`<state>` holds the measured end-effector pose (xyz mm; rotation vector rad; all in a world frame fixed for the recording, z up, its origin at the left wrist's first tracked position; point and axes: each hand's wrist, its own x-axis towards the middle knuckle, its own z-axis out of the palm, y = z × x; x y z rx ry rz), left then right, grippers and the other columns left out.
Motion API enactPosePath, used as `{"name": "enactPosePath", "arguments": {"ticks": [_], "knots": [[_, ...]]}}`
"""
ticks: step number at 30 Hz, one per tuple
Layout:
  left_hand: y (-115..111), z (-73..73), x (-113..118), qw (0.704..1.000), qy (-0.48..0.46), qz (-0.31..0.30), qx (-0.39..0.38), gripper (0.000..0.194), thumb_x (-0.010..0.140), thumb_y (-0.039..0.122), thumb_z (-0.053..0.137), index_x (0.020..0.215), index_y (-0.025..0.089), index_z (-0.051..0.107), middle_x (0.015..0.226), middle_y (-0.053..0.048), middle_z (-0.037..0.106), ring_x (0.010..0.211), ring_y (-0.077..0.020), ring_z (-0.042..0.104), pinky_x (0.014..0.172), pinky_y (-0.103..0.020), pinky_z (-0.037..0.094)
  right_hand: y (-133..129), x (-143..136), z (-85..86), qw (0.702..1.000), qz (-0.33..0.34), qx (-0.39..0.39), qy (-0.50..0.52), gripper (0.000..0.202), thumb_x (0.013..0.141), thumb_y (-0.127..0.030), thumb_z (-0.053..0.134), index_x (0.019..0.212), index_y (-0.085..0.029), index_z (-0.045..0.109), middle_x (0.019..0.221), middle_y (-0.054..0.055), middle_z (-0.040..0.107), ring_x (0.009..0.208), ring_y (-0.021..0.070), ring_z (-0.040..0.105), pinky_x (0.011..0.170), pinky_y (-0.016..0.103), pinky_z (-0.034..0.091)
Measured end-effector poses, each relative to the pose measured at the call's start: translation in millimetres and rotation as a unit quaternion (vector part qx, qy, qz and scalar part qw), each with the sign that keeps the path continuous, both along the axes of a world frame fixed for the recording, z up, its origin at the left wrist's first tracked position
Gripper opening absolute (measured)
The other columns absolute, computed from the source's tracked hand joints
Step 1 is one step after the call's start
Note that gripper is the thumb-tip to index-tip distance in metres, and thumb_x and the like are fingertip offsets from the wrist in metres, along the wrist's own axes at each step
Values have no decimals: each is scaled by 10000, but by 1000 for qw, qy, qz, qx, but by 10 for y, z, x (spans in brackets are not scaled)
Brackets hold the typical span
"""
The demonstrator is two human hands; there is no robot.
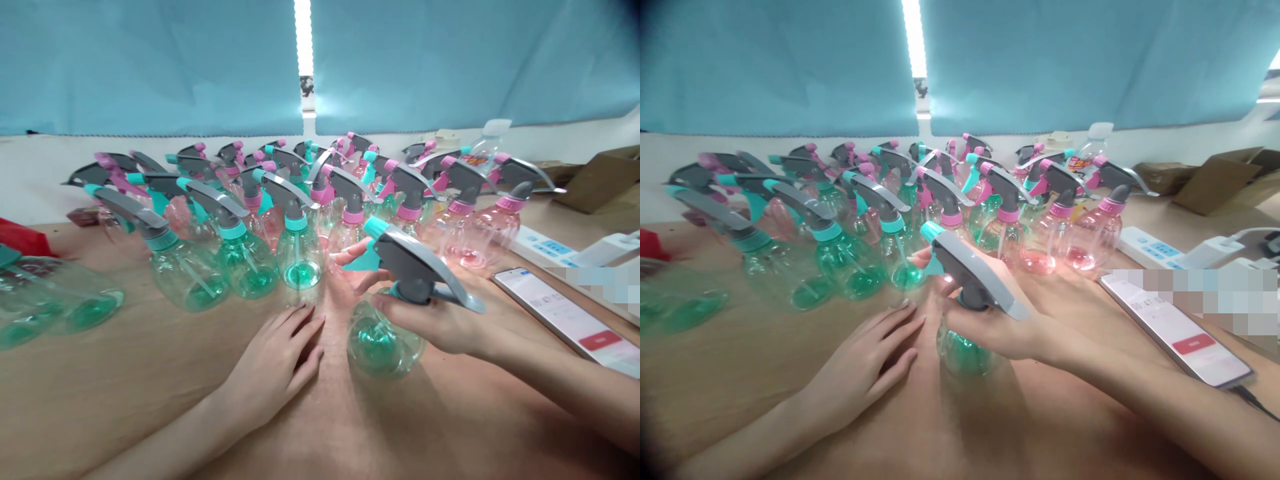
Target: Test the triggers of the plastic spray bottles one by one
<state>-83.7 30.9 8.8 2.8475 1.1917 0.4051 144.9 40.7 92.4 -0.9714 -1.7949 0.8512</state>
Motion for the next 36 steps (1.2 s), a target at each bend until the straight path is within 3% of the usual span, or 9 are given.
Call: {"name": "enactPosePath", "arguments": {"ticks": [6,10,17,19,27,32,36], "knots": [[-1,5,4,1000,4,-3,-2,389,992,308,425,1318,134,547,1342,-153,570,1248,-307,510,1006,-479,452,-11,33,-19,1000,5,5,-25,346,663,-105,473,935,-253,625,810,4,664,648,150,603,580,276,491],[-6,4,3,1000,8,-1,0,380,989,303,428,1312,142,548,1338,-148,575,1250,-302,510,1007,-475,451,-14,95,-3,997,-7,21,-71,423,652,-80,505,991,-293,642,670,-41,619,575,142,583,571,273,491],[2,9,5,1000,5,1,-8,380,979,293,445,1307,135,556,1341,-155,573,1244,-313,514,1012,-485,448,-35,63,86,996,-18,53,-69,209,614,-68,507,680,-259,562,563,-39,564,580,168,606,552,296,513],[4,10,2,1000,3,1,-9,381,979,295,443,1311,143,553,1339,-148,575,1244,-308,514,1015,-484,446,-40,49,85,996,-32,61,-56,199,609,-72,503,665,-261,531,527,-45,531,540,162,591,522,293,508],[3,-2,-2,1000,-22,1,-12,380,977,302,447,1317,166,547,1350,-138,569,1258,-309,507,1017,-487,445,-27,72,32,997,-29,59,-42,248,597,-102,508,773,-263,578,701,-30,652,507,133,568,446,258,460],[4,8,4,1000,-7,0,-6,377,984,305,432,1300,143,560,1335,-150,577,1249,-314,513,1005,-488,453,-24,62,9,999,5,20,-33,520,617,-116,472,1096,-266,607,749,-8,642,555,146,573,504,272,476],[3,12,6,1000,-2,0,-3,379,990,313,419,1311,160,548,1330,-137,583,1242,-303,518,1002,-479,455,-16,84,-73,999,2,1,-33,623,621,-94,481,1213,-263,573,721,-20,615,476,108,482,507,261,466]]}}
